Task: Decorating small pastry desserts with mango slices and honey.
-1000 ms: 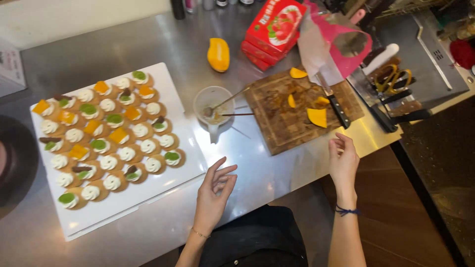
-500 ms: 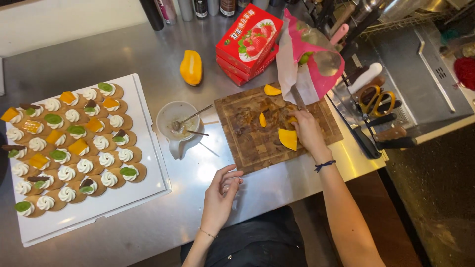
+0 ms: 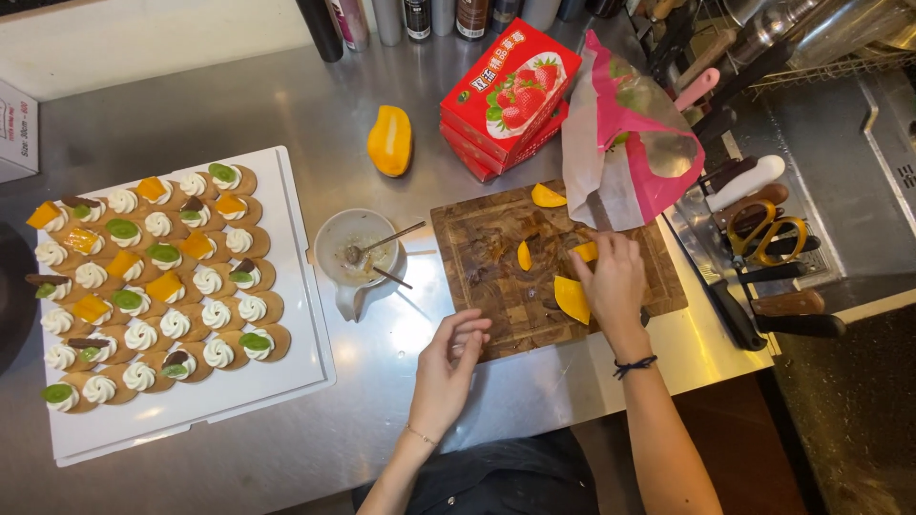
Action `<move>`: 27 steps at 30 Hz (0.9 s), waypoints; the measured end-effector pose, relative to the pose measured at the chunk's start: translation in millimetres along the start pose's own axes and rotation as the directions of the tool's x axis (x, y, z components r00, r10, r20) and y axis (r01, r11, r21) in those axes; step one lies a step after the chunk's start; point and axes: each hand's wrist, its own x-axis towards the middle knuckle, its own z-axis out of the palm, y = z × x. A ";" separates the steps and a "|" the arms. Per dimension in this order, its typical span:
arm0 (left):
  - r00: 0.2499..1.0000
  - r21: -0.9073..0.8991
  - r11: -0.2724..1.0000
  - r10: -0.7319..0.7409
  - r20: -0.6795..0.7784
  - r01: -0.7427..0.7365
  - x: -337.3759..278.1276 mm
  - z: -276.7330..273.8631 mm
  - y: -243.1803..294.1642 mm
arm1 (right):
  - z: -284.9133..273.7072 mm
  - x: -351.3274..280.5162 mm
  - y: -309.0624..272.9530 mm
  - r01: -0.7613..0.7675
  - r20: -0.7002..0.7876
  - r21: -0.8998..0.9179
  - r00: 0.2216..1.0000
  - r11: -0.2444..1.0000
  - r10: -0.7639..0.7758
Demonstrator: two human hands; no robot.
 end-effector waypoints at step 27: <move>0.811 0.496 0.646 0.404 0.423 -0.581 111.8 95.3 -74.9 | -85.3 -185.2 -13.1 -0.681 0.478 -0.038 0.630 0.731 0.612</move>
